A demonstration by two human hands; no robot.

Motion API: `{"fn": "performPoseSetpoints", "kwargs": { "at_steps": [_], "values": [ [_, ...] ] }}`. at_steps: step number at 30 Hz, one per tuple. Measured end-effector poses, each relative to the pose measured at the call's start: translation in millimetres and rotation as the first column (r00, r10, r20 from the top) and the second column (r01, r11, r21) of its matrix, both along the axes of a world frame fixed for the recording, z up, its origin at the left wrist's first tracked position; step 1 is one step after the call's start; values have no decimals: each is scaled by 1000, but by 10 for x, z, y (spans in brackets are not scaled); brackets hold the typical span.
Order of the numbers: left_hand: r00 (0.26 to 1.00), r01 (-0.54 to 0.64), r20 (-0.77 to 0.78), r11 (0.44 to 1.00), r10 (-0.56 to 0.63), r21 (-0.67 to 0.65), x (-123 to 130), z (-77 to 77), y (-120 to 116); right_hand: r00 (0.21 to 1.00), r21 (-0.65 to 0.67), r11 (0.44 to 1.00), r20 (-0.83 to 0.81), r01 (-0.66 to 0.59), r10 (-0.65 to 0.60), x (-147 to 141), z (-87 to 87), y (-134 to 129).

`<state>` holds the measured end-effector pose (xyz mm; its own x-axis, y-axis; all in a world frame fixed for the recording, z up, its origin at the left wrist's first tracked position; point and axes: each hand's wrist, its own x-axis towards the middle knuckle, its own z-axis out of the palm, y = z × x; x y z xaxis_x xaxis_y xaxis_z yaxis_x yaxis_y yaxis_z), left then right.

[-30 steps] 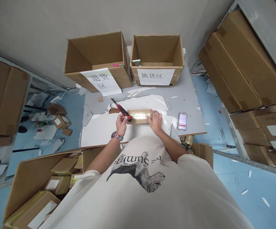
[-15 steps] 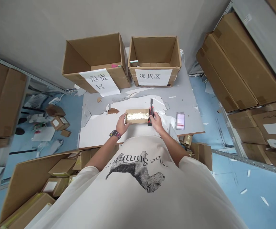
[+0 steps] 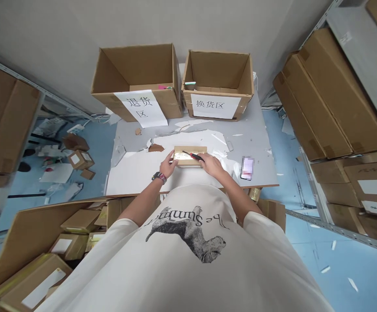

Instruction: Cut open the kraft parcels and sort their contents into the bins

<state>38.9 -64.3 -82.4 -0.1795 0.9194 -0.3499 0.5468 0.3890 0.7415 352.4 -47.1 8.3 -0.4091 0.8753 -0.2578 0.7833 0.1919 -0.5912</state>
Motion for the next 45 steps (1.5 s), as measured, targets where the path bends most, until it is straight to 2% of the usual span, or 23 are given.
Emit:
{"fn": "performPoseSetpoints", "kwargs": {
  "at_steps": [4,8,14,20,27,31,38,45],
  "values": [
    [998,-64,-12,998,64,-27,34,-94,29,976,6,990,170,-138,135,-158,192,153],
    [987,-154,36,987,156,-42,79,-166,11,941,16,974,261,-226,214,-369,292,298],
    [981,-175,83,984,177,-32,97,-233,-19,902,52,942,311,-331,300,-607,294,427],
    [966,-217,136,976,219,-26,135,-284,-46,877,41,936,365,-350,312,-627,269,454],
    [971,-208,111,977,211,-37,118,-290,-73,823,7,907,423,-422,380,-661,393,472],
    [973,-208,96,977,212,-43,122,-293,-70,791,-24,912,487,-410,369,-574,422,441],
    [967,-227,102,972,233,-64,141,-302,-88,760,-16,913,547,-408,350,-176,421,272],
    [972,-208,98,976,213,-60,138,-250,-83,776,-44,940,552,-338,305,75,497,235]
  ]
}}
